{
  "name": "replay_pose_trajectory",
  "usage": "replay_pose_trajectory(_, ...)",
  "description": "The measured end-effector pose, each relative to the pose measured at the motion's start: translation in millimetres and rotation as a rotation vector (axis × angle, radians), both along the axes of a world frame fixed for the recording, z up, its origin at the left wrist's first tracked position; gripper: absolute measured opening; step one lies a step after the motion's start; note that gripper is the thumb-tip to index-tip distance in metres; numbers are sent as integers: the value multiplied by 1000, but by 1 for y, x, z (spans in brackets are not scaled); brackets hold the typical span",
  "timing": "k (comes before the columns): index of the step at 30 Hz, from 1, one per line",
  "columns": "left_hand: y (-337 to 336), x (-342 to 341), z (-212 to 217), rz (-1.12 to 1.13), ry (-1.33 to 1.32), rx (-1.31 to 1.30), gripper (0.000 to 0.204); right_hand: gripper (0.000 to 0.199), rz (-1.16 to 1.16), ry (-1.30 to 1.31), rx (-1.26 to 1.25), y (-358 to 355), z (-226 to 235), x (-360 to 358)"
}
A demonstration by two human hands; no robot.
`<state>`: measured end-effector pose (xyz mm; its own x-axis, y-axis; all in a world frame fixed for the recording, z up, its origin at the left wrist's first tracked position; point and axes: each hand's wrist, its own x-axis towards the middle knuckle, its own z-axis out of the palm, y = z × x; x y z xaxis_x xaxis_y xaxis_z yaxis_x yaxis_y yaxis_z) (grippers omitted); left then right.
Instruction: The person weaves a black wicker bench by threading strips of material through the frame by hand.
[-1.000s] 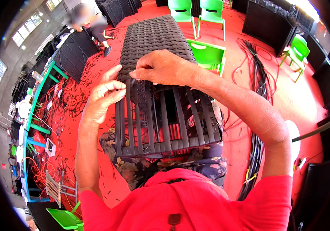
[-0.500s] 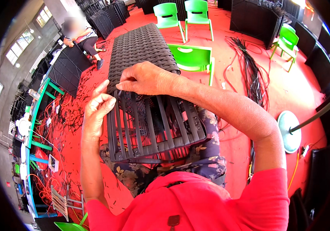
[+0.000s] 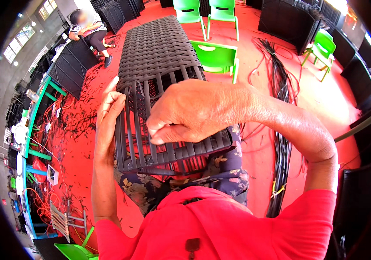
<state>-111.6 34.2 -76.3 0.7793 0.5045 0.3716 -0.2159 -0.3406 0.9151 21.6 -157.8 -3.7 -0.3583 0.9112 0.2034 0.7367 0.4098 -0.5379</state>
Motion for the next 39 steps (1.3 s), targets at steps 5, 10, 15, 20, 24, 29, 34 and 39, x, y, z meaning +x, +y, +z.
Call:
replay_pose_trajectory(5,6,-3,4,-17,-15,-24,15,13,-69,35,93,-3,-7,-8)
replay_pose_trajectory(10,17,-4,5,19,-165,-270,12,11,-76,45,11,-5,-11,-7)
replay_pose_trajectory(15,44,-18,-7,-51,-33,-332,16,12,25,194,-70,9,-6,6)
replay_pose_trajectory(20,47,-17,-9,-84,-94,-460,13,15,-477,329,-175,44,18,4)
replay_pose_trajectory(24,48,-16,8,-70,-228,-361,14,22,-504,227,-80,82,11,12)
replay_pose_trajectory(29,71,-19,-17,13,-286,-452,14,32,-394,-179,-6,78,17,12)
replay_pose_trajectory(34,74,-25,-44,-24,-315,-676,15,24,-456,-212,-75,62,11,7)
replay_pose_trajectory(39,64,-30,-48,-121,-311,-719,14,12,-531,-381,66,72,10,5)
